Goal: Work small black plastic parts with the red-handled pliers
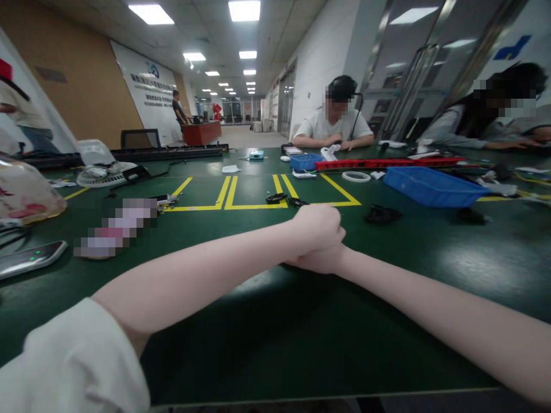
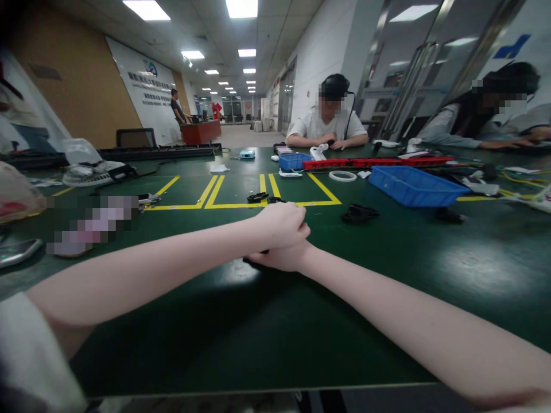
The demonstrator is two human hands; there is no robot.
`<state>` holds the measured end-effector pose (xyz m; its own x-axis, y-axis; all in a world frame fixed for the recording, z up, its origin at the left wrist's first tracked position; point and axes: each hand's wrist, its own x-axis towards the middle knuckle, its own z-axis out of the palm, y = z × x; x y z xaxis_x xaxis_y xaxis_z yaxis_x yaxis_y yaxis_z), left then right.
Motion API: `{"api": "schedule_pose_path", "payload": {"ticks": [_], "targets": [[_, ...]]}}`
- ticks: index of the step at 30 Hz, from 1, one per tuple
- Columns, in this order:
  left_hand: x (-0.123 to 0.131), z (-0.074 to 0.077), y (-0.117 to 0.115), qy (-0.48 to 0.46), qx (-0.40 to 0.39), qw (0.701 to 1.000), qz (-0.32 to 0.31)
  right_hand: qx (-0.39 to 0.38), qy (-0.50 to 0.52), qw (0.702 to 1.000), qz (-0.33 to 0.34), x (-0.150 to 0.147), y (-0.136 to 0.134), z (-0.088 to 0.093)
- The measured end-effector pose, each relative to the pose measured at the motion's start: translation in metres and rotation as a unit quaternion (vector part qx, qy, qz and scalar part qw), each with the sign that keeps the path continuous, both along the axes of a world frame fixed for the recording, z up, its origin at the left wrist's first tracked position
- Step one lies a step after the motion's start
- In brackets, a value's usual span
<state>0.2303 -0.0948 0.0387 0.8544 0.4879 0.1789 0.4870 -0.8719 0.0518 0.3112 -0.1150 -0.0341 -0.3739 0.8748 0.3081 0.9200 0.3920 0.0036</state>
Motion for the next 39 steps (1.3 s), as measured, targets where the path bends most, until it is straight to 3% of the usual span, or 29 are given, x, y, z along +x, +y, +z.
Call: {"api": "schedule_pose_path", "payload": {"ticks": [6,11,14,17,21,31,39], "targets": [[-0.023,0.016,0.017,0.032,0.014,0.998,-0.053,-0.008,0.018,1.000,0.007,-0.007,-0.013,0.013],[-0.071,0.020,0.042,0.033,0.004,0.997,-0.070,0.003,0.035,0.999,0.038,-0.009,-0.012,0.023],[-0.113,0.009,0.050,0.009,0.050,0.997,-0.065,0.000,0.041,0.998,0.052,-0.008,-0.014,0.026],[-0.158,-0.012,0.047,0.000,0.075,0.997,-0.029,-0.003,0.052,0.997,0.058,-0.008,-0.015,0.028],[-0.199,-0.033,0.040,-0.023,0.041,0.999,-0.009,-0.003,0.066,0.996,0.065,-0.007,-0.014,0.027],[-0.207,-0.044,0.043,0.003,0.036,0.999,-0.038,0.014,0.085,0.993,0.078,-0.003,-0.012,0.025],[-0.208,-0.044,0.051,-0.020,-0.003,0.998,-0.058,0.006,0.124,0.990,0.073,-0.003,-0.012,0.024]]}}
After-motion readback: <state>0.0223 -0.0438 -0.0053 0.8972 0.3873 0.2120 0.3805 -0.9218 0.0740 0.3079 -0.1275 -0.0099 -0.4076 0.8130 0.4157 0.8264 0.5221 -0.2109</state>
